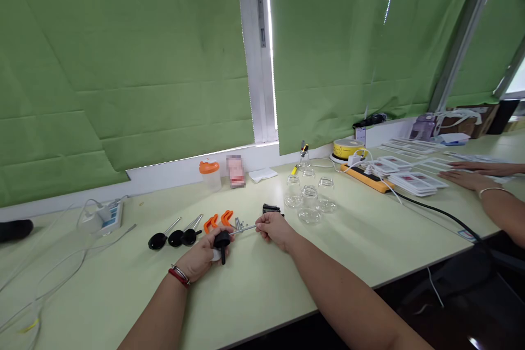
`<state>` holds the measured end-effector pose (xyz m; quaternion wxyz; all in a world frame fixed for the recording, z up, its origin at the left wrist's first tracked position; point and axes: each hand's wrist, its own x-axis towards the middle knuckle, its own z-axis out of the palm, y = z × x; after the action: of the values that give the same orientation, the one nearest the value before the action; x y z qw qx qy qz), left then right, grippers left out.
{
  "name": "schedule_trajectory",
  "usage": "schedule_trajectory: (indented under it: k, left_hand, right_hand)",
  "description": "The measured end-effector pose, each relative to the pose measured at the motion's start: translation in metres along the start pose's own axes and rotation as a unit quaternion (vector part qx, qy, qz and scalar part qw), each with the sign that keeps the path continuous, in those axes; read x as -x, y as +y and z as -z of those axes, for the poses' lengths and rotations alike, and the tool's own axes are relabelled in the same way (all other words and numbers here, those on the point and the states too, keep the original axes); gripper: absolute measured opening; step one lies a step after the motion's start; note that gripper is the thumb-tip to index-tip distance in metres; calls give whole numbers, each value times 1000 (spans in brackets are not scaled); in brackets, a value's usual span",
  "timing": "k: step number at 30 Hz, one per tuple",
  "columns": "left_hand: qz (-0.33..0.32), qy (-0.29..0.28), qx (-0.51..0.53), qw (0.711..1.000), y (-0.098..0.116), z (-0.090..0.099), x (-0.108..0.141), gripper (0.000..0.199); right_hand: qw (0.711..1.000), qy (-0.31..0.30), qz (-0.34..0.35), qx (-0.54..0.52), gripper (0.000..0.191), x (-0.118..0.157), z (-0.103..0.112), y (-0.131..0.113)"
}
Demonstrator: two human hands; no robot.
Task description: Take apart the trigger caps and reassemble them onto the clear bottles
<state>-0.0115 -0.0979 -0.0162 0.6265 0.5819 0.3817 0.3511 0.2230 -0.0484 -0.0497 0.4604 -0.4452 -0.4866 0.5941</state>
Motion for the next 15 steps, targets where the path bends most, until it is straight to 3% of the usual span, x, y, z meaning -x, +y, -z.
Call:
schedule_trajectory:
  k: [4, 10, 15]
  left_hand:
    - [7, -27, 64, 998, -1, 3, 2, 64]
    - [40, 56, 49, 996, -2, -3, -2, 36]
    - [41, 53, 42, 997, -2, -4, -4, 37]
  right_hand:
    - [1000, 1, 3, 11, 9, 1, -1, 0]
    - [1000, -6, 12, 14, 8, 0, 0, -1]
    - [1000, -13, 13, 14, 8, 0, 1, 0]
